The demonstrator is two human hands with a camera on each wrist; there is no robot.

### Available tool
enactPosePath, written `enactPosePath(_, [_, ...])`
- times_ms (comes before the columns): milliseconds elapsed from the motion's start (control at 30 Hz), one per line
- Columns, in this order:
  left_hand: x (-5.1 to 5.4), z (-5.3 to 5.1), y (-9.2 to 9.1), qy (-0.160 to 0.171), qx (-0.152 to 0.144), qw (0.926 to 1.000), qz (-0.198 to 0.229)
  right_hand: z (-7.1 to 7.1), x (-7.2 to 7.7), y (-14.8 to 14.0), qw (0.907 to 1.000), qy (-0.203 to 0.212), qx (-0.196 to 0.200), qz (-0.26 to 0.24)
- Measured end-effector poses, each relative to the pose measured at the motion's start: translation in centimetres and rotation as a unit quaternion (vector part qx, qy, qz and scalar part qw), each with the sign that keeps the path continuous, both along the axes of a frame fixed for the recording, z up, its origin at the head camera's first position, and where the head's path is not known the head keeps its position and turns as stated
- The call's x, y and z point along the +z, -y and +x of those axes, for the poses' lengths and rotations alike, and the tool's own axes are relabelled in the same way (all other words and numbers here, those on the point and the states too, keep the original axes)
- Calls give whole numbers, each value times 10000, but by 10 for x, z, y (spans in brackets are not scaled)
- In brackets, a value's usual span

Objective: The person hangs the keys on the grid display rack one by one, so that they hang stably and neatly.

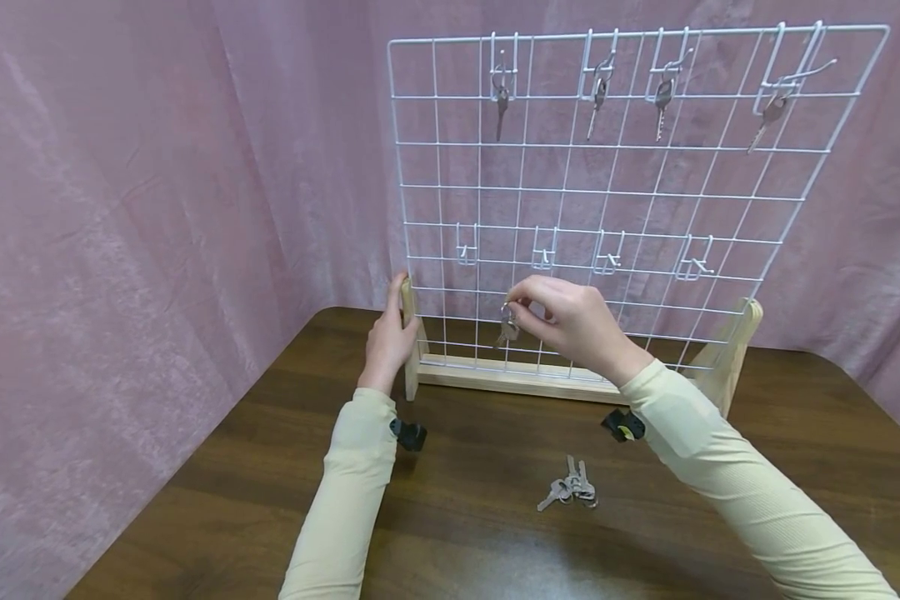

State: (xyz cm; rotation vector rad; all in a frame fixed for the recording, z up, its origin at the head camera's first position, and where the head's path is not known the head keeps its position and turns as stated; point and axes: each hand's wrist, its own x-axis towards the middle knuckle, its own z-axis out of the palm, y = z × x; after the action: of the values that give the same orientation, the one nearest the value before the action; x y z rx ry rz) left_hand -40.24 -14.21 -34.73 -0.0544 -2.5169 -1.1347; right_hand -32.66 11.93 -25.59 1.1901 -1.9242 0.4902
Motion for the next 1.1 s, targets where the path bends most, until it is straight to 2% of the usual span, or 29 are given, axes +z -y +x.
enactPosePath(267, [1,2,5,-9,49,10000,-38,-8,6,7,9997,-25,-64,243])
enactPosePath(500, [3,3,10,-49,83,9999,-40,-25,25,13,9963,-64,-289,806])
enactPosePath(667, [3,6,9,-43,99,9999,-51,-31,38,18,9927,-88,-467,1104])
enactPosePath(900, [2,3,0,-44,-4,10000,25,-37,52,20,9871,251,-743,1397])
enactPosePath(1100, [2,4,0,-70,-1,10000,49,-44,56,26,9864,371,-745,1416])
